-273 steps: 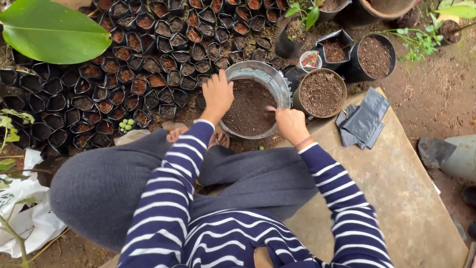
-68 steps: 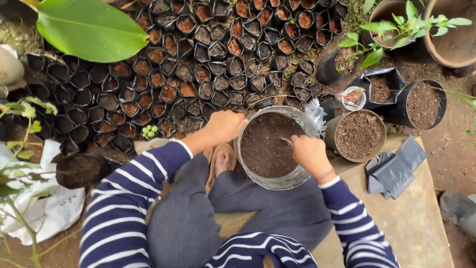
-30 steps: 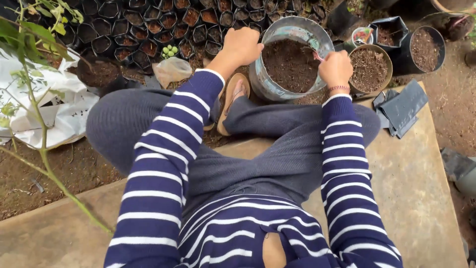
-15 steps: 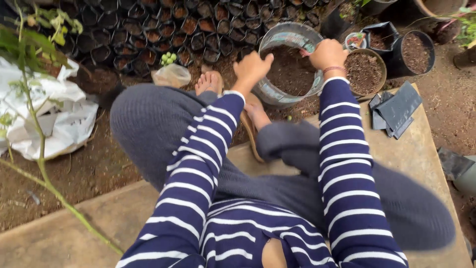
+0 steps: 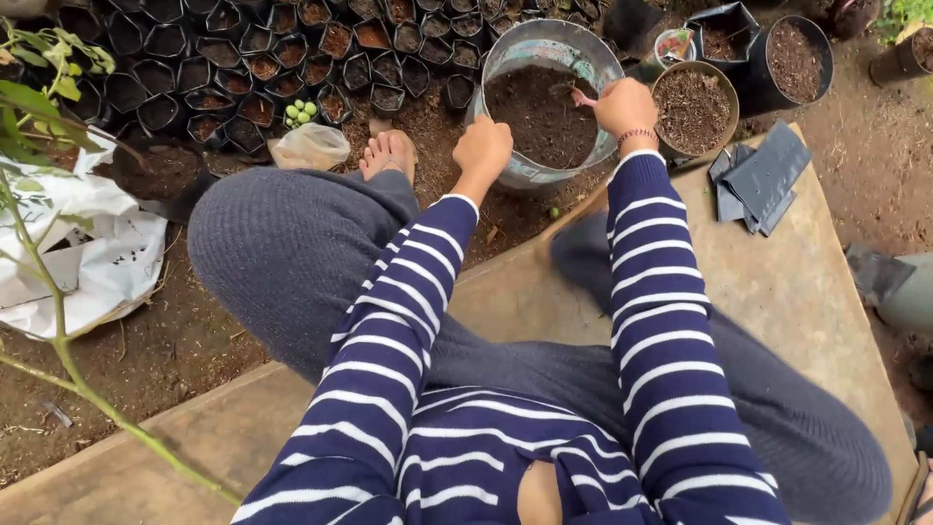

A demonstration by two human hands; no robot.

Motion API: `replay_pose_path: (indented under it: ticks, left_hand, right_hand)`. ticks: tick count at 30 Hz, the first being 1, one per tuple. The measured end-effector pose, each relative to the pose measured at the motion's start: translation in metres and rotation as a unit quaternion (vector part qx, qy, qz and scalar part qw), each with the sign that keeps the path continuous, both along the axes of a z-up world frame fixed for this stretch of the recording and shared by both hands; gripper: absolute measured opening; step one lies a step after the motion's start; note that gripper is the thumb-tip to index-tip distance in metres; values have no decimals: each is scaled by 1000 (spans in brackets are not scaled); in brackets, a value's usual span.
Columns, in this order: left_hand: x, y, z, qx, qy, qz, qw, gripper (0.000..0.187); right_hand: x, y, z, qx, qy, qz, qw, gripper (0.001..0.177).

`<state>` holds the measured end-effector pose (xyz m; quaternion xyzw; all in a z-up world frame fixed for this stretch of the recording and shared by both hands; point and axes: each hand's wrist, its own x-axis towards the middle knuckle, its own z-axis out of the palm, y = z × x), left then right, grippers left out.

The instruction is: Filling a bucket with soil using a small spoon and hands in a plant nursery environment.

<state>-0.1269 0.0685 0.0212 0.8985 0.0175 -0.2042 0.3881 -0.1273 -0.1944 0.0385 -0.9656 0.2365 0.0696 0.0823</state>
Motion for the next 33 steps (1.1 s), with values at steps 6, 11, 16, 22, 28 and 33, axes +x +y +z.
replay_pose_path:
  ticks: [6,11,16,22,28,33]
  left_hand:
    - [-14,7,-7,16,43,-54,997,47]
    - [-18,-5,-14,-2,50,-46,998,41]
    - [2,-7,-17,18,56,-65,996,41]
    - [43,39,-13,86,-6,-142,986,42]
    - [59,75,7,72,98,-295,948,38]
    - [26,86,-18,68,40,-258,963,39]
  right_hand:
    - [-16,15,-14,96,-101,-33,990,11]
    - [-28,26,6,-81,-146,-75,983,25]
    - [-31,-18,-23,84,-87,-57,991,62]
    - [-52,15,-10,81,-46,-23,995,12]
    - [-89,83,51,263,-28,-70,962,126]
    - [-104,55,-15,111,-2,-61,992,15]
